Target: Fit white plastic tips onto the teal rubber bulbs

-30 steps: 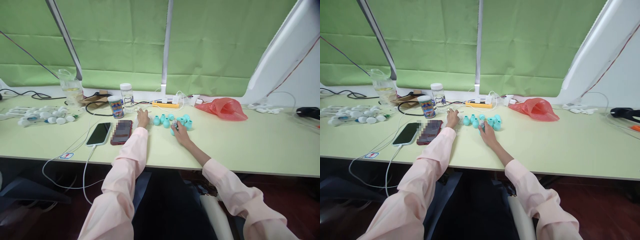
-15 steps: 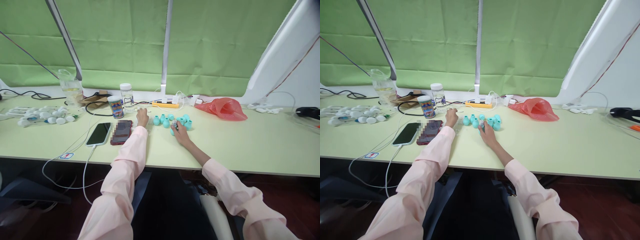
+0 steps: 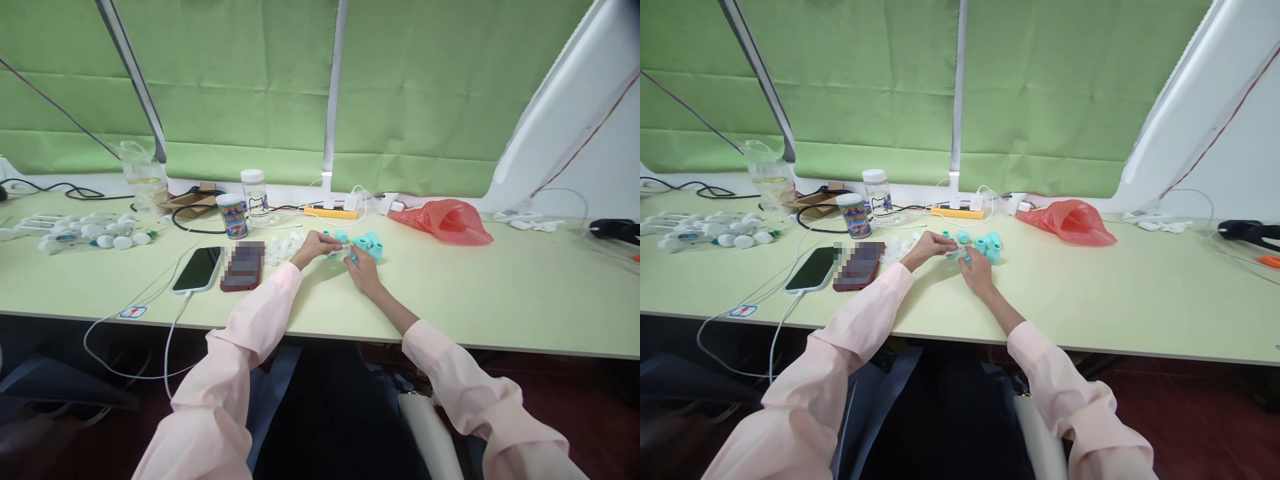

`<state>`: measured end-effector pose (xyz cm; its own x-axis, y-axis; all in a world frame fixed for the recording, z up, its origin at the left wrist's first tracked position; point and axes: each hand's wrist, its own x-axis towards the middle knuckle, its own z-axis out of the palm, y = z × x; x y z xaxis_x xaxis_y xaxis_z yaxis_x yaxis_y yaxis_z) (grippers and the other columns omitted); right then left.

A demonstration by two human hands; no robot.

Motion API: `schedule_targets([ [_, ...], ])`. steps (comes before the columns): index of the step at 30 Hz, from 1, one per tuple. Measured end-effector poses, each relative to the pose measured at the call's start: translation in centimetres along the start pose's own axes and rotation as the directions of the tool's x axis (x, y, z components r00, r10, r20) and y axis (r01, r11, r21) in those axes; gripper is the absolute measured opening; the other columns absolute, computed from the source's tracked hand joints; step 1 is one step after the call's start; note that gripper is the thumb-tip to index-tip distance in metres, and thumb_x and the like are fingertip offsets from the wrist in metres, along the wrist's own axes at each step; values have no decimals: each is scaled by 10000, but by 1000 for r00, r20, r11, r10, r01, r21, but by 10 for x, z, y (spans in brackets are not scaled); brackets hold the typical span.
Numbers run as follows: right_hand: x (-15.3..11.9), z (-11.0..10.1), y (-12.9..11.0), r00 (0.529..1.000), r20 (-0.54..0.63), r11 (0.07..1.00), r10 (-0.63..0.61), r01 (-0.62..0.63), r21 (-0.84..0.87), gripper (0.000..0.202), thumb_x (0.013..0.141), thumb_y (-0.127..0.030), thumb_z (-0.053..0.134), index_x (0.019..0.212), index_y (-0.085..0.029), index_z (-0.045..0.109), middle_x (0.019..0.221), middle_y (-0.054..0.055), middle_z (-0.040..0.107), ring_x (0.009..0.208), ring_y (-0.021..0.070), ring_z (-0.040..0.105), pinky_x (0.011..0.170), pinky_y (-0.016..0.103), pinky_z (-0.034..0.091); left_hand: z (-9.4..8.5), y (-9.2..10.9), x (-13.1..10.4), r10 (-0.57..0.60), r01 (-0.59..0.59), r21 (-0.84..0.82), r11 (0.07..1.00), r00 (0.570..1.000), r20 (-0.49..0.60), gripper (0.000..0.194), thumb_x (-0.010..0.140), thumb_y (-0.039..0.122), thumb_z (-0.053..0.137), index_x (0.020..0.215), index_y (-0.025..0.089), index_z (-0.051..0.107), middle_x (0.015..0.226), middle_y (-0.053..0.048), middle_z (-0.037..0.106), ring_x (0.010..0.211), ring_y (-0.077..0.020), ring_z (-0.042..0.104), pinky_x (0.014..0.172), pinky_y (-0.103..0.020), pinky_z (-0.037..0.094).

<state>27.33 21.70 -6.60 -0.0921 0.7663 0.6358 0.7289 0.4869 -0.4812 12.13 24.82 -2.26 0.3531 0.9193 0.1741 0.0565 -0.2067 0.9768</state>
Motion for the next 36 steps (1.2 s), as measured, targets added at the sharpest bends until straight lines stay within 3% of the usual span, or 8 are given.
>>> schedule_targets([
  [2,0,1,1,1000,9,999,3,-3,-38,322,745,-279,387,1005,-158,533,917,78,591,835,211,516,731,330,387,-3,-4,-5,-63,76,-115,991,992,110,340,484,270,721,767,91,660,743,-70,640,663,-122,570,664,-272,465],
  [4,-1,2,1,1000,15,996,7,-6,-90,338,749,-289,398,1032,-162,534,934,80,590,860,215,513,744,333,388,-7,-6,-7,-107,138,-205,969,982,154,321,486,241,727,760,88,659,770,-74,640,714,-130,581,733,-282,467],
  [10,-2,3,2,998,32,979,-45,51,-200,348,756,-269,416,1070,-184,539,865,84,576,860,225,489,744,349,387,-19,-7,-6,-77,113,-382,917,991,108,351,491,156,730,826,101,642,770,-60,643,763,-133,596,826,-294,453],
  [14,-2,5,5,996,5,979,-84,84,-186,345,754,-271,437,1073,-198,546,813,80,556,839,233,470,727,365,385,-21,-5,-7,-102,139,-322,936,986,130,375,448,167,750,799,93,643,729,-65,645,712,-146,606,796,-319,472],
  [18,-2,7,6,989,67,978,-129,138,-159,350,762,-270,446,1095,-203,531,804,66,547,825,223,461,738,365,378,-17,-3,-11,-106,123,-231,965,991,84,356,398,206,765,708,69,654,681,-68,641,669,-143,602,780,-312,481],
  [24,-2,2,5,972,123,961,-202,221,-165,351,794,-287,420,1110,-174,522,800,67,539,814,212,445,757,345,373,-16,-4,-13,-97,103,-98,990,993,61,396,408,288,755,730,76,665,661,-70,638,562,-124,590,696,-307,506],
  [29,-4,-2,5,952,155,926,-265,296,-233,369,819,-314,375,1123,-152,509,787,82,520,817,220,420,742,346,369,-14,-7,-12,-88,89,-83,993,996,16,382,404,291,754,708,75,668,645,-77,639,556,-127,589,676,-300,509],
  [36,-4,-8,2,895,285,863,-342,419,-281,359,834,-309,343,1131,-176,496,828,95,521,851,231,412,714,350,350,-19,-7,-14,-76,75,15,997,990,122,296,425,272,743,646,87,675,642,-89,647,509,-122,575,642,-300,511],
])
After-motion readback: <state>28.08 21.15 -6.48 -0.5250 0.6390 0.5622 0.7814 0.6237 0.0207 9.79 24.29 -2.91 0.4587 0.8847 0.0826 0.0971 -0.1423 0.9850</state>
